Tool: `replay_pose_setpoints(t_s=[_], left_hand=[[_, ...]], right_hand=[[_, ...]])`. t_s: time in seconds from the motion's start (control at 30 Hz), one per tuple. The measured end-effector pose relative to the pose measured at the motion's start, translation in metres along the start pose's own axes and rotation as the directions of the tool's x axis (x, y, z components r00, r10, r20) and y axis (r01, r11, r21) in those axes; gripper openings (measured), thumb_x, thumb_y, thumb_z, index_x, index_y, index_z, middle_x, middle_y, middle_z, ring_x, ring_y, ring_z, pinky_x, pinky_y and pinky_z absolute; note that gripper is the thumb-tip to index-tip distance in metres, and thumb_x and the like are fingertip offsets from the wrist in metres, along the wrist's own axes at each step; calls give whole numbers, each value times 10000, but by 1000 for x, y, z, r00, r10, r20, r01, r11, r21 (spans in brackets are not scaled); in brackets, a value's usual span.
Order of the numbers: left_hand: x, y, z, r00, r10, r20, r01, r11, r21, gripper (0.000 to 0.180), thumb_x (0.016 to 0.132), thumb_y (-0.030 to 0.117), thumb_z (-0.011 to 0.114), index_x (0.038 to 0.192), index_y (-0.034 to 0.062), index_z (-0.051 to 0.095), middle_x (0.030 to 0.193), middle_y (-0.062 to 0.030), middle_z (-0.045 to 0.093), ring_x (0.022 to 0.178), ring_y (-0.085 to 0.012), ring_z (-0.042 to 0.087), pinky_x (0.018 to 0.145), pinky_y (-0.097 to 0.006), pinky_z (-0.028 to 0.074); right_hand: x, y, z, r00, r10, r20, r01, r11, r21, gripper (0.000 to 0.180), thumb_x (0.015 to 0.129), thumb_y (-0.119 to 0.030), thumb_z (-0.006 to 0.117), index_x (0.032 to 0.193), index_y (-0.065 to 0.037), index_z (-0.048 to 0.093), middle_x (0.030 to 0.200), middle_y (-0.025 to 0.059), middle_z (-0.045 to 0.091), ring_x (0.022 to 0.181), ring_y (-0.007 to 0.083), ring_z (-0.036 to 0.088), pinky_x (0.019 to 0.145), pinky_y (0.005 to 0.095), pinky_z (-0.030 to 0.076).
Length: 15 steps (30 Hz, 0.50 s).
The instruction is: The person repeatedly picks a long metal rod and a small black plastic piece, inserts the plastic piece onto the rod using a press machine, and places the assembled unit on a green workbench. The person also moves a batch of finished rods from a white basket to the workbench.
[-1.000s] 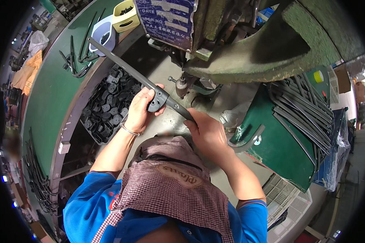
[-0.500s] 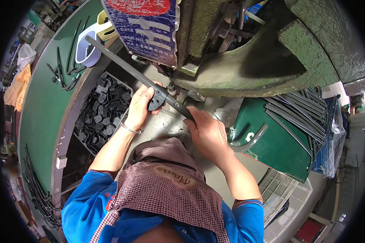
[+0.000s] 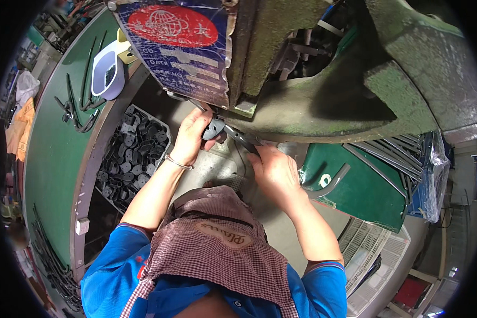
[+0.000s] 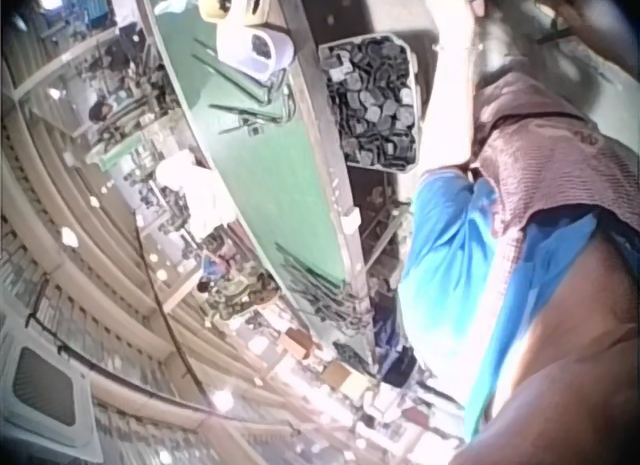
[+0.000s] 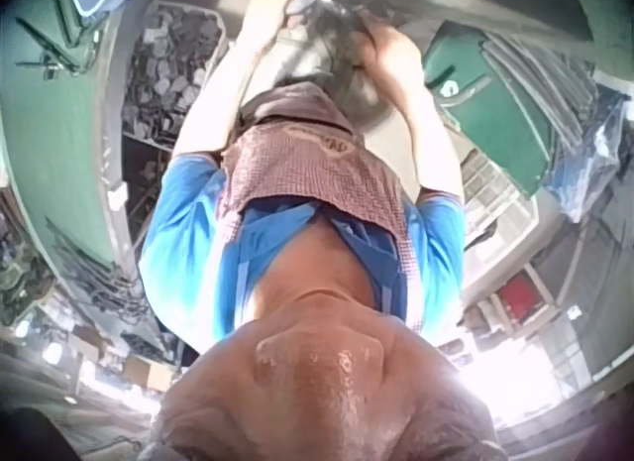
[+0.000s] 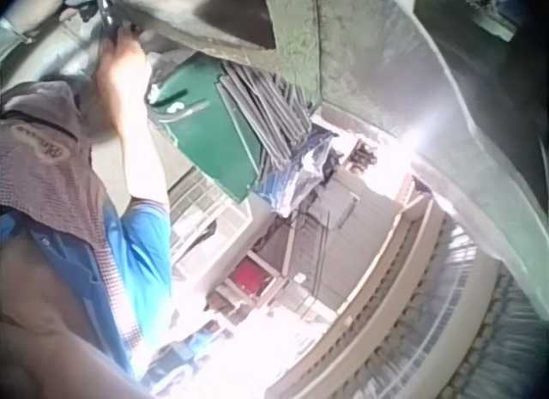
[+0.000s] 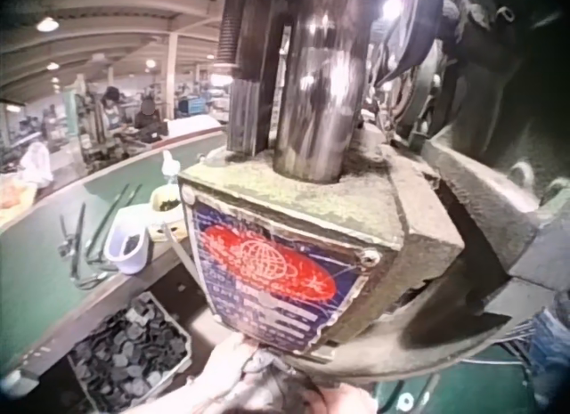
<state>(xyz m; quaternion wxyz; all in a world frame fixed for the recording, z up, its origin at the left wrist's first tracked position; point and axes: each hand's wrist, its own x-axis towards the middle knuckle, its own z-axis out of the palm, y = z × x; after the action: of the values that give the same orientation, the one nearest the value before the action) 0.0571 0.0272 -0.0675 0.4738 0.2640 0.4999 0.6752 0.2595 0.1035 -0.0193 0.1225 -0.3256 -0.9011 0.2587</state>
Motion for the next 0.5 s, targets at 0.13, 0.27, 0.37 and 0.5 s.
replay_pose_setpoints(t_s=[0.13, 0.27, 0.37, 0.5], left_hand=[[9, -5, -6, 981, -183, -68, 178, 981, -77, 228, 976, 231, 464, 1074, 35, 526, 716, -76, 621, 470, -75, 516, 351, -175, 337], [7, -6, -9, 975, -213, -62, 212, 977, -22, 188, 973, 215, 472, 1008, 36, 516, 754, -87, 633, 512, -109, 581, 332, -183, 345], [5, -4, -4, 973, -210, -100, 210, 978, -13, 171, 969, 196, 487, 1007, 30, 508, 752, -92, 633, 519, -119, 596, 326, -184, 360], [7, -1, 3, 972, -174, -156, 182, 982, 41, 247, 963, 262, 503, 961, 16, 484, 629, -97, 600, 379, -90, 472, 315, -207, 318]], right_hand=[[11, 2, -12, 962, 161, 221, -181, 981, 72, 345, 882, -173, 623, 1177, 5, 599, 838, 183, 641, 713, 270, 606, 676, 363, 473], [18, 8, -17, 925, 176, 338, -247, 952, 181, 321, 909, -195, 620, 1159, 5, 607, 759, 73, 584, 683, 128, 500, 641, 305, 440], [19, 14, -19, 918, 135, 373, -235, 943, 237, 285, 901, -206, 615, 1082, 14, 617, 834, 180, 615, 750, 275, 561, 699, 356, 462], [20, 30, -12, 949, 56, 312, -127, 968, 214, 288, 903, -222, 602, 1080, 5, 616, 923, 244, 644, 843, 382, 614, 757, 398, 480]])
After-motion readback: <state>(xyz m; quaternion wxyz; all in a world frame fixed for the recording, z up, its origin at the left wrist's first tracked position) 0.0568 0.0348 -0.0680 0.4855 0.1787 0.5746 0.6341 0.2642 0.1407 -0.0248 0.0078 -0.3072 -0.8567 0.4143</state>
